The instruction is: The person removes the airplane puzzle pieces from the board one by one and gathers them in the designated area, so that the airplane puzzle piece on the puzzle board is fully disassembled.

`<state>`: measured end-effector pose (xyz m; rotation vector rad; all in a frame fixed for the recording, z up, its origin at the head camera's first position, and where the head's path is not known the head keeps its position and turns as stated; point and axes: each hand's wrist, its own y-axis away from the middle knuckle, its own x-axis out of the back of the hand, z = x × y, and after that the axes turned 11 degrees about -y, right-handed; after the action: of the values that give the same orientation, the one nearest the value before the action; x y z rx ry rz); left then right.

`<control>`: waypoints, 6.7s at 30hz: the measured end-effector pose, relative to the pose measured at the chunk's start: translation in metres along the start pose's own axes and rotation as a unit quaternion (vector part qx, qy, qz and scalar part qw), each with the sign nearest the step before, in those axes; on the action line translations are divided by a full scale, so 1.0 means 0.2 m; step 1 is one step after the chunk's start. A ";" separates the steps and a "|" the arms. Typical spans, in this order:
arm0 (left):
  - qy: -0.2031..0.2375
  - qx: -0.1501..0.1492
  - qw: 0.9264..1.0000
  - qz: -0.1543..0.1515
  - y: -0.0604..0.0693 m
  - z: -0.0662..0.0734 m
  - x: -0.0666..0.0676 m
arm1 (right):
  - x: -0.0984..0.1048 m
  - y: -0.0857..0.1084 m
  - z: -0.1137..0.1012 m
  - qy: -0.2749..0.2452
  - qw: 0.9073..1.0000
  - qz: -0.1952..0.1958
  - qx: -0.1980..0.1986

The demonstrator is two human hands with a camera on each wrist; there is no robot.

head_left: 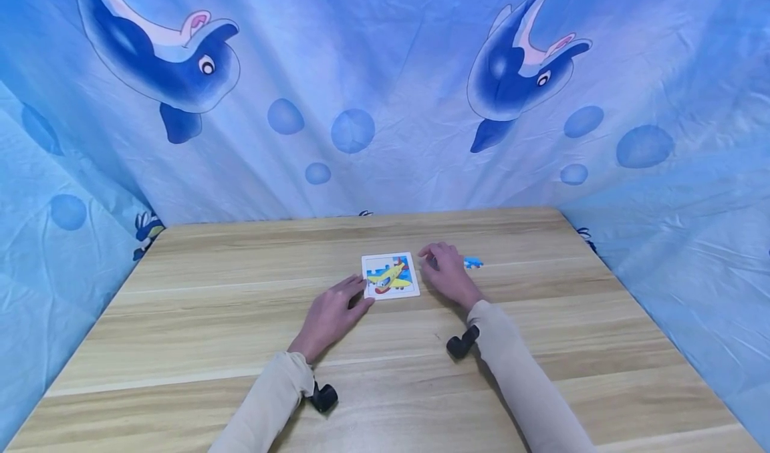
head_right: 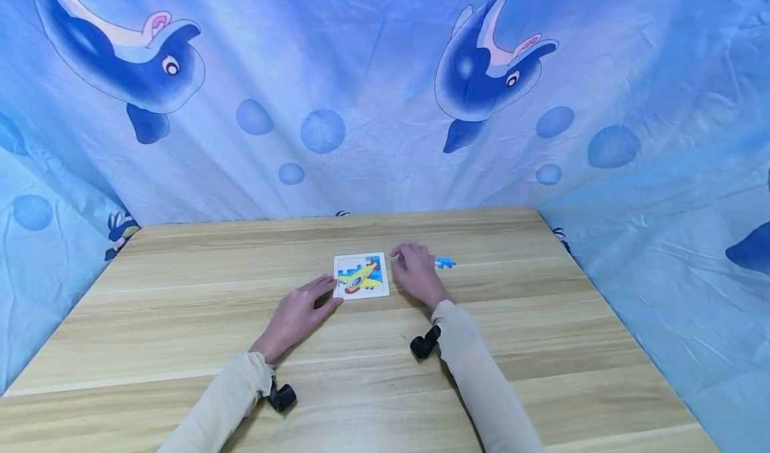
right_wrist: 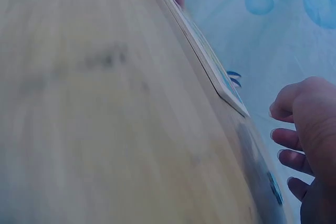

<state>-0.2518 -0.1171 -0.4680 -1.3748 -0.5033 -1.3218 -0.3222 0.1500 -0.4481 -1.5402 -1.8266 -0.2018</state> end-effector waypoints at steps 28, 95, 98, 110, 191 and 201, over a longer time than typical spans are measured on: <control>0.002 0.000 1.000 -0.006 -0.01 0.00 0.00 | -0.14 -0.08 -0.07 0.085 0.995 -0.020 -0.039; -0.004 0.013 1.000 -0.020 0.00 0.00 0.00 | 0.08 0.04 0.11 -0.144 0.984 0.096 -0.048; -0.004 0.012 1.000 -0.021 0.00 0.01 0.00 | 0.11 0.05 0.14 -0.143 0.983 0.103 -0.049; -0.003 0.012 1.000 -0.019 0.00 0.01 0.00 | 0.25 0.11 0.22 -0.117 0.983 0.130 -0.059; 0.000 0.008 1.000 -0.016 0.00 0.01 0.00 | 0.16 0.14 0.06 -0.079 0.996 0.026 0.006; 0.001 0.010 1.000 -0.017 0.00 0.01 0.00 | 0.02 0.10 -0.02 -0.094 0.996 0.006 0.008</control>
<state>-0.2510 -0.1157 -0.4674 -1.3526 -0.5400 -1.3422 -0.3034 0.1565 -0.4493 -1.6042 -1.9583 -0.0368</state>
